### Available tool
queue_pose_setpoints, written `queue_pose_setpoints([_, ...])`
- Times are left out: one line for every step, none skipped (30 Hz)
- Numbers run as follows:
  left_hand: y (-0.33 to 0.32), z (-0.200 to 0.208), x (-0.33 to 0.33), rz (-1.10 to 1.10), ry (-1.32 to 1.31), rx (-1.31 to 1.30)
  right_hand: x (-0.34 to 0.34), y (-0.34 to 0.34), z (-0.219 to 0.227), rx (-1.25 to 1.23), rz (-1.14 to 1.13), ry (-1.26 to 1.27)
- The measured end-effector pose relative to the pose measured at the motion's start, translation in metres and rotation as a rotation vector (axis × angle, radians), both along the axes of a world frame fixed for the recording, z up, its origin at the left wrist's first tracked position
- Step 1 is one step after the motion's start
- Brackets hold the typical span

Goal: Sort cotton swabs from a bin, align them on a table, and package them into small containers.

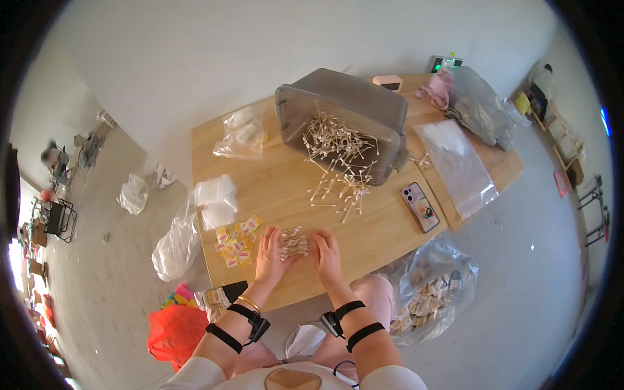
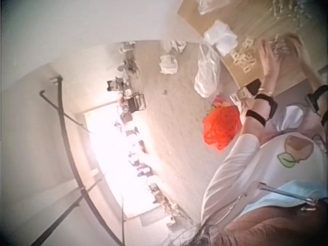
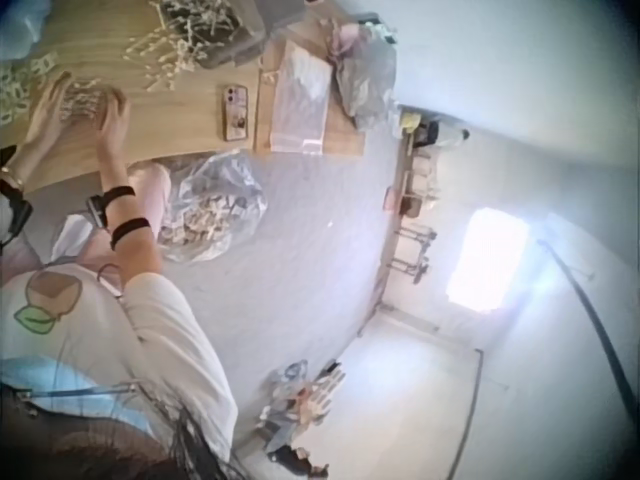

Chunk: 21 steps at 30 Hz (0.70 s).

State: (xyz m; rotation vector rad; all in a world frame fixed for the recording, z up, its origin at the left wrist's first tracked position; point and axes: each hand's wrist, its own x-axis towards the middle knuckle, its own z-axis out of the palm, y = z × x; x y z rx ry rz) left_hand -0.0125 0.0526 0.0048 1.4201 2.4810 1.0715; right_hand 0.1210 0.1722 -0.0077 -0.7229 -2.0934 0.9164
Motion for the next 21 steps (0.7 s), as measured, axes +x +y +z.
queue_pose_setpoints([0.004, 0.003, 0.002, -0.008, 0.003, 0.0, 0.004, 0.001, 0.0, -0.013, -0.015, -0.022])
queue_pose_setpoints([0.008, 0.006, 0.003, 0.022, -0.009, -0.014, 0.007, 0.001, -0.001, -0.027, -0.029, -0.044])
queue_pose_setpoints([0.01, 0.01, 0.004, 0.053, -0.02, -0.028, 0.008, 0.0, -0.002, -0.028, -0.036, -0.04])
queue_pose_setpoints([0.01, 0.009, 0.002, 0.049, -0.013, -0.031, 0.007, -0.002, -0.002, -0.026, -0.032, -0.07])
queue_pose_setpoints([0.01, 0.008, 0.001, 0.079, -0.005, -0.084, 0.005, -0.003, -0.002, -0.024, -0.026, -0.1])
queue_pose_setpoints([0.009, 0.007, -0.001, 0.111, 0.003, -0.138, 0.004, -0.005, -0.002, -0.028, -0.027, -0.092])
queue_pose_setpoints([0.009, 0.009, 0.0, 0.105, 0.007, -0.142, 0.004, -0.005, -0.002, 0.004, -0.026, -0.102])
queue_pose_setpoints([0.008, 0.012, 0.001, 0.121, 0.001, -0.18, 0.005, -0.006, -0.002, 0.036, -0.025, -0.111])
queue_pose_setpoints([0.006, 0.014, 0.003, 0.138, -0.005, -0.218, 0.006, -0.007, -0.003, 0.029, -0.028, -0.108])
queue_pose_setpoints([0.003, 0.016, 0.004, 0.133, 0.0, -0.223, 0.007, -0.007, -0.001, 0.046, -0.03, -0.113])
queue_pose_setpoints([-0.002, 0.019, 0.007, 0.13, 0.015, -0.238, 0.008, -0.007, 0.0, 0.063, -0.033, -0.118])
queue_pose_setpoints([-0.006, 0.02, 0.011, 0.125, 0.029, -0.253, 0.01, -0.007, 0.0, 0.057, -0.042, -0.117])
queue_pose_setpoints([-0.008, 0.02, 0.012, 0.111, 0.032, -0.255, 0.011, -0.005, 0.0, 0.049, -0.044, -0.134])
queue_pose_setpoints([-0.011, 0.02, 0.014, 0.116, 0.009, -0.26, 0.014, -0.003, 0.0, 0.042, -0.05, -0.153])
queue_pose_setpoints([-0.011, 0.019, 0.015, 0.115, -0.017, -0.263, 0.016, -0.002, -0.001, 0.041, -0.075, -0.161])
queue_pose_setpoints([-0.01, 0.015, 0.011, 0.076, -0.024, -0.259, 0.016, 0.0, -0.003, 0.073, -0.078, -0.155])
queue_pose_setpoints([-0.011, 0.01, 0.004, 0.056, -0.098, -0.173, 0.016, 0.001, -0.003, 0.105, -0.081, -0.155])
queue_pose_setpoints([-0.006, 0.002, 0.001, 0.021, -0.191, -0.086, 0.016, 0.002, -0.002, 0.085, -0.075, -0.133])
queue_pose_setpoints([-0.001, -0.006, -0.003, 0.052, -0.203, 0.018, 0.009, 0.0, 0.0, 0.063, -0.071, -0.112])
queue_pose_setpoints([0.006, -0.015, -0.009, 0.084, -0.223, 0.121, 0.003, -0.004, 0.001, 0.005, -0.06, -0.092])
queue_pose_setpoints([0.007, -0.019, -0.019, 0.068, -0.183, 0.1, -0.001, -0.01, 0.004, -0.013, -0.035, -0.101])
